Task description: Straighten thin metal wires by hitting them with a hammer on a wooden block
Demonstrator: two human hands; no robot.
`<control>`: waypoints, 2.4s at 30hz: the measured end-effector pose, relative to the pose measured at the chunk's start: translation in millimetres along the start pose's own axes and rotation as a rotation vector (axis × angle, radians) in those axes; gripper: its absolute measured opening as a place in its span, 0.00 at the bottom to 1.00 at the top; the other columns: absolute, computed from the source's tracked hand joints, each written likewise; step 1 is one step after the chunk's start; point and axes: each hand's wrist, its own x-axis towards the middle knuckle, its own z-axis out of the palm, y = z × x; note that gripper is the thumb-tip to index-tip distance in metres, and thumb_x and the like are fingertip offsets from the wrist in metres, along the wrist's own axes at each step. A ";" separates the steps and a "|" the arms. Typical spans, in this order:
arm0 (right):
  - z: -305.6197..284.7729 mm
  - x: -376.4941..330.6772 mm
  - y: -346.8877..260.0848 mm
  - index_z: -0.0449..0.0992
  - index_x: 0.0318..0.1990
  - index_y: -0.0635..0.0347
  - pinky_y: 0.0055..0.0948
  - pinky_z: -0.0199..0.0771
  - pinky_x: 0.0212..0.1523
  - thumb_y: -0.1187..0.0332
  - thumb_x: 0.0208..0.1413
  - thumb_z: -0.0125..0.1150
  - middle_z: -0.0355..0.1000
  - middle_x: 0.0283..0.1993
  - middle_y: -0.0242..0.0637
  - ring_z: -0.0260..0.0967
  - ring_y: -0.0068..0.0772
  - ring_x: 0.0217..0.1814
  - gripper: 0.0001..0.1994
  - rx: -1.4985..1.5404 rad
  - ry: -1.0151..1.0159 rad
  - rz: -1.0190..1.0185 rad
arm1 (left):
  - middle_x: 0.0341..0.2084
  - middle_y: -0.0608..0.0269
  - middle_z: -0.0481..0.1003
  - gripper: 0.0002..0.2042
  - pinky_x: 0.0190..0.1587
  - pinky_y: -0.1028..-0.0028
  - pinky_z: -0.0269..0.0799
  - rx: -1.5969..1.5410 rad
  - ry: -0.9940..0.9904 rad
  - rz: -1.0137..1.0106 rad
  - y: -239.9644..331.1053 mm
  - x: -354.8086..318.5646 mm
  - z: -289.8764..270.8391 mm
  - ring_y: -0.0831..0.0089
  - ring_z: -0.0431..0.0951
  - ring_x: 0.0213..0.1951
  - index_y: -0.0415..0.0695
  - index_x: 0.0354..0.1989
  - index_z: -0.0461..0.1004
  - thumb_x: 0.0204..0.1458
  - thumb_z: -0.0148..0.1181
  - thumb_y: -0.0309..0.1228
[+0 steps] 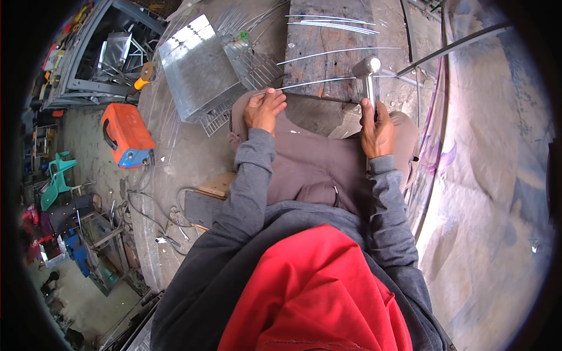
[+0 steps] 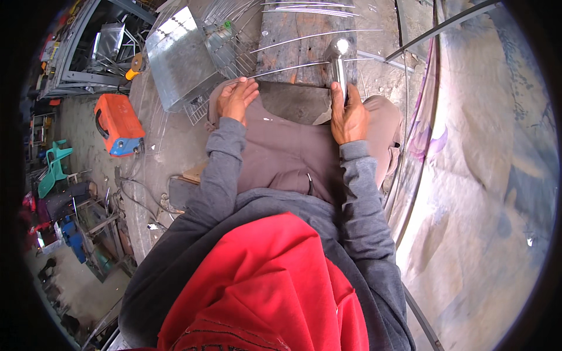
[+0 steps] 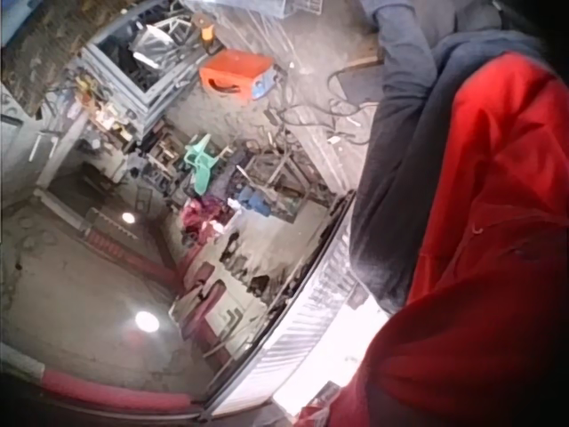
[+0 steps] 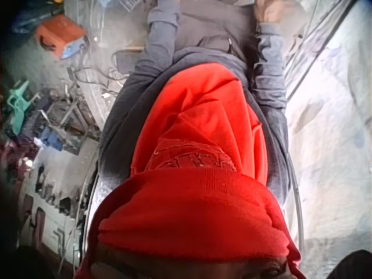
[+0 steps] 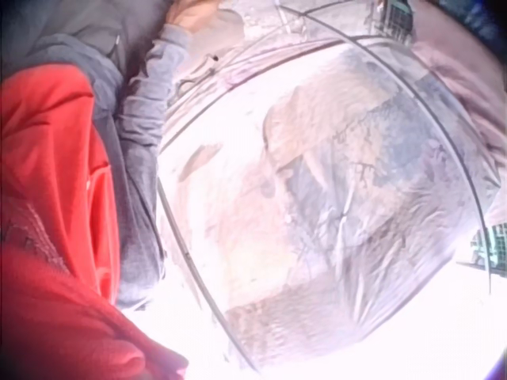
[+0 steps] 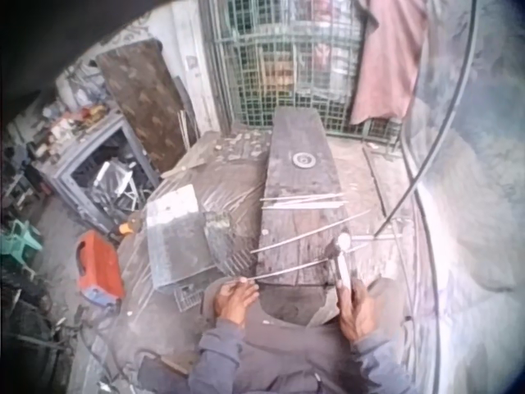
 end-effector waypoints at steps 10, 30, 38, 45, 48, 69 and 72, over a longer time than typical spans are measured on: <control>9.4 9.3 3.4 0.73 0.35 0.64 0.34 0.66 0.28 0.46 0.67 0.51 0.67 0.20 0.39 0.65 0.33 0.23 0.25 -0.086 0.009 -0.099 | 0.42 0.50 0.79 0.17 0.43 0.73 0.81 0.000 -0.013 -0.019 -5.1 2.4 7.2 0.67 0.82 0.42 0.33 0.48 0.70 0.58 0.64 0.33; 15.1 -4.1 -17.3 0.71 0.39 0.63 0.54 0.69 0.34 0.50 0.67 0.51 0.73 0.26 0.59 0.72 0.68 0.33 0.21 -0.176 -0.097 -0.100 | 0.35 0.57 0.80 0.15 0.35 0.77 0.79 0.116 0.010 -0.047 -6.1 4.9 19.8 0.73 0.81 0.34 0.35 0.46 0.72 0.58 0.65 0.33; 10.3 -14.9 -22.9 0.74 0.41 0.62 0.49 0.71 0.34 0.50 0.66 0.52 0.74 0.28 0.58 0.73 0.66 0.33 0.21 -0.090 -0.117 -0.019 | 0.42 0.51 0.78 0.17 0.41 0.72 0.81 0.052 -0.008 -0.072 -1.0 5.8 4.4 0.66 0.81 0.42 0.34 0.48 0.68 0.59 0.63 0.33; -3.7 -16.9 -18.7 0.76 0.45 0.61 0.46 0.70 0.33 0.47 0.65 0.54 0.73 0.24 0.53 0.74 0.57 0.28 0.23 -0.056 0.012 0.004 | 0.48 0.44 0.75 0.16 0.48 0.65 0.81 -0.040 -0.048 -0.073 11.1 0.0 -7.0 0.56 0.79 0.50 0.34 0.50 0.64 0.61 0.59 0.31; -5.7 -11.6 -18.7 0.75 0.45 0.62 0.46 0.71 0.32 0.47 0.65 0.54 0.73 0.24 0.54 0.74 0.57 0.28 0.23 -0.068 0.031 0.029 | 0.48 0.44 0.74 0.15 0.49 0.64 0.81 -0.029 -0.050 -0.047 7.4 -1.3 -7.8 0.55 0.79 0.51 0.34 0.49 0.64 0.62 0.58 0.31; 4.7 -14.6 -23.7 0.72 0.44 0.62 0.53 0.70 0.36 0.52 0.66 0.53 0.74 0.29 0.60 0.72 0.68 0.35 0.19 -0.132 -0.095 -0.060 | 0.48 0.44 0.75 0.16 0.50 0.64 0.81 0.011 -0.037 -0.010 3.2 -1.7 -2.5 0.56 0.79 0.51 0.34 0.50 0.63 0.63 0.57 0.31; 6.7 -22.4 -24.8 0.72 0.45 0.61 0.54 0.70 0.35 0.52 0.66 0.53 0.73 0.29 0.60 0.72 0.69 0.35 0.19 -0.118 -0.086 -0.056 | 0.47 0.45 0.75 0.16 0.49 0.65 0.81 0.009 -0.027 -0.026 3.1 -1.8 -4.5 0.56 0.79 0.50 0.34 0.50 0.63 0.63 0.57 0.31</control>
